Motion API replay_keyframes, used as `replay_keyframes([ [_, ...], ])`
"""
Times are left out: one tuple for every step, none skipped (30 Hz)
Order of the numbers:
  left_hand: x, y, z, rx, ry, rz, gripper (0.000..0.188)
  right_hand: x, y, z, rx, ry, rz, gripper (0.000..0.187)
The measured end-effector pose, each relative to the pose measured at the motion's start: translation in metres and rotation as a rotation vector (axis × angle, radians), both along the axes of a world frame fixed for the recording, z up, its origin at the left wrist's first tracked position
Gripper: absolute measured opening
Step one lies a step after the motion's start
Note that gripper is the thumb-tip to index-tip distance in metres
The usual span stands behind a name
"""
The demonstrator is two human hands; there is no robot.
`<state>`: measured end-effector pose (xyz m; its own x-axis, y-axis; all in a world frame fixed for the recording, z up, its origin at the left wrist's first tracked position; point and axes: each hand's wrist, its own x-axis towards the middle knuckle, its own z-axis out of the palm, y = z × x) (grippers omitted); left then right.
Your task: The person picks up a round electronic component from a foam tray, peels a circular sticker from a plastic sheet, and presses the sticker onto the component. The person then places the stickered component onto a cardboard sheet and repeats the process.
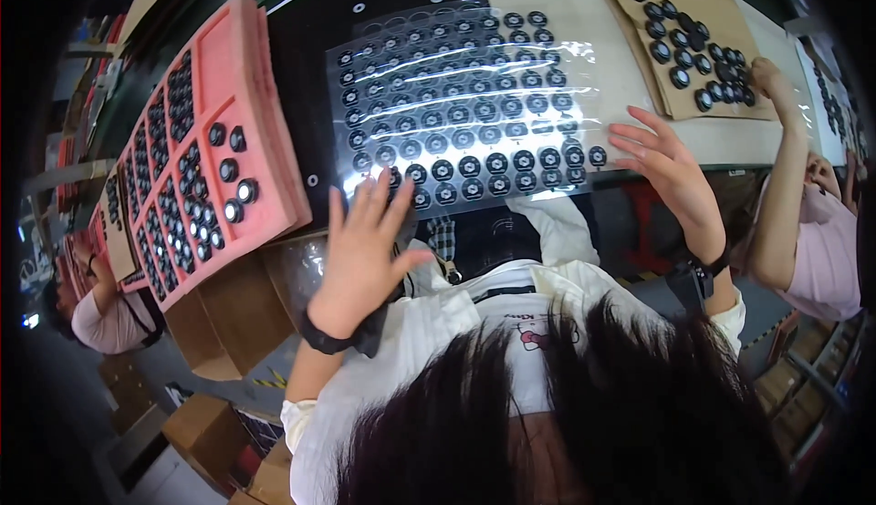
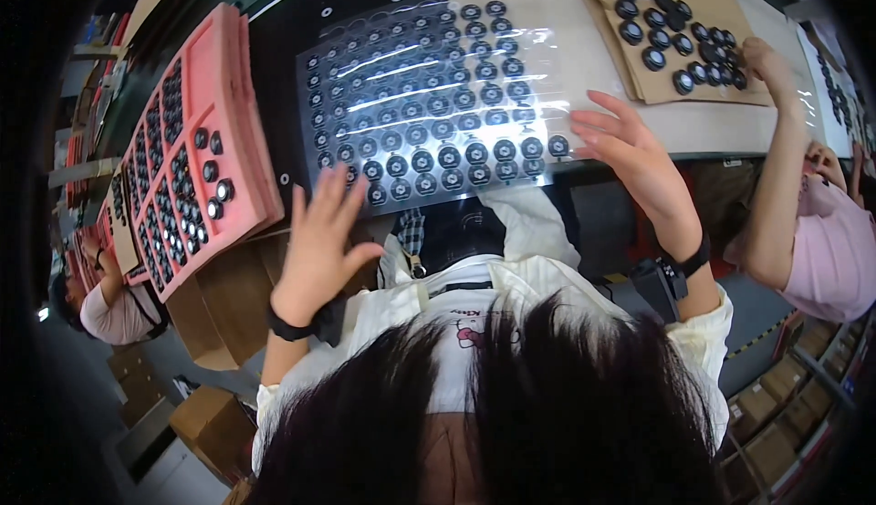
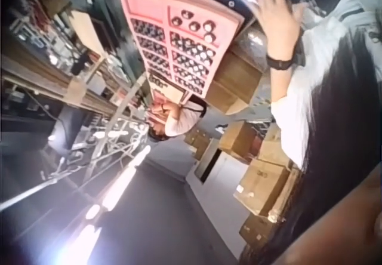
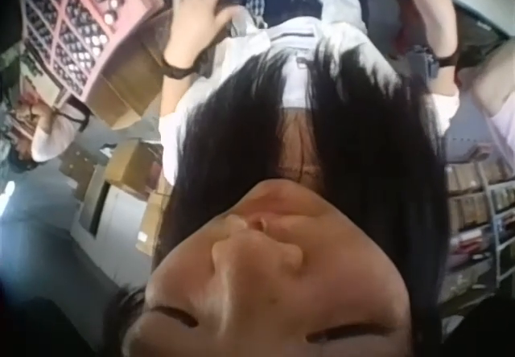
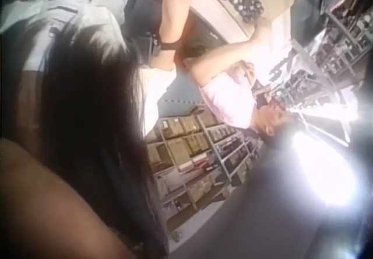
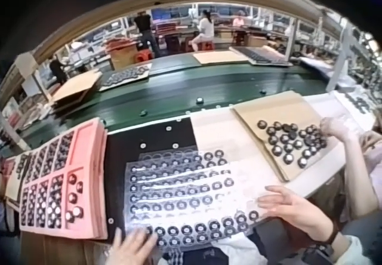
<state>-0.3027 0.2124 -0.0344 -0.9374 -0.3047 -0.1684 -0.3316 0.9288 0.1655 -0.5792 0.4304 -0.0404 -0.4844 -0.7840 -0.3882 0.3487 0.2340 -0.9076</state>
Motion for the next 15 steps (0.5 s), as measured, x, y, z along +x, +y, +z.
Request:
replay_keyframes([
  [0.002,0.010,-0.012,0.041,0.026,0.030,0.076,-0.004,-0.001,0.001,0.007,0.015,-0.012,0.054],
  [0.004,0.018,-0.023,0.082,0.051,0.060,0.075,-0.009,-0.002,-0.001,0.039,0.010,0.015,0.053],
  [0.003,0.022,-0.030,0.124,0.070,0.086,0.074,-0.013,-0.003,-0.005,0.071,-0.001,0.037,0.053],
  [0.001,0.022,-0.031,0.130,0.079,0.071,0.074,-0.016,-0.003,-0.006,0.102,-0.013,0.060,0.052],
  [0.001,0.019,-0.032,0.168,0.104,0.065,0.073,-0.016,-0.004,-0.004,0.105,-0.003,0.046,0.052],
  [0.003,0.015,-0.032,0.203,0.127,0.066,0.071,-0.014,-0.008,-0.003,0.096,-0.043,0.008,0.052],
  [0.005,0.011,-0.032,0.237,0.150,0.068,0.069,-0.013,-0.013,-0.002,0.086,-0.082,-0.029,0.051],
  [0.007,0.007,-0.033,0.234,0.158,0.063,0.069,-0.014,-0.015,0.000,0.073,-0.121,-0.065,0.050],
  [0.009,0.004,-0.036,0.318,0.203,0.095,0.068,-0.016,-0.015,0.001,0.069,-0.112,-0.069,0.050],
  [0.010,0.001,-0.039,0.401,0.248,0.125,0.066,-0.018,-0.014,0.000,0.079,-0.116,-0.066,0.048],
  [0.012,0.000,-0.039,0.481,0.292,0.162,0.064,-0.021,-0.013,-0.003,0.088,-0.123,-0.057,0.046],
  [0.013,0.002,-0.039,0.474,0.301,0.163,0.064,-0.024,-0.013,-0.006,0.097,-0.130,-0.048,0.044],
  [0.012,0.004,-0.037,0.428,0.294,0.146,0.062,-0.029,-0.011,-0.009,0.090,-0.120,-0.046,0.044],
  [0.011,0.007,-0.036,0.382,0.288,0.131,0.059,-0.035,-0.009,-0.013,0.066,-0.205,0.031,0.042],
  [0.011,0.008,-0.034,0.336,0.281,0.115,0.057,-0.040,-0.007,-0.016,0.043,-0.289,0.110,0.040],
])
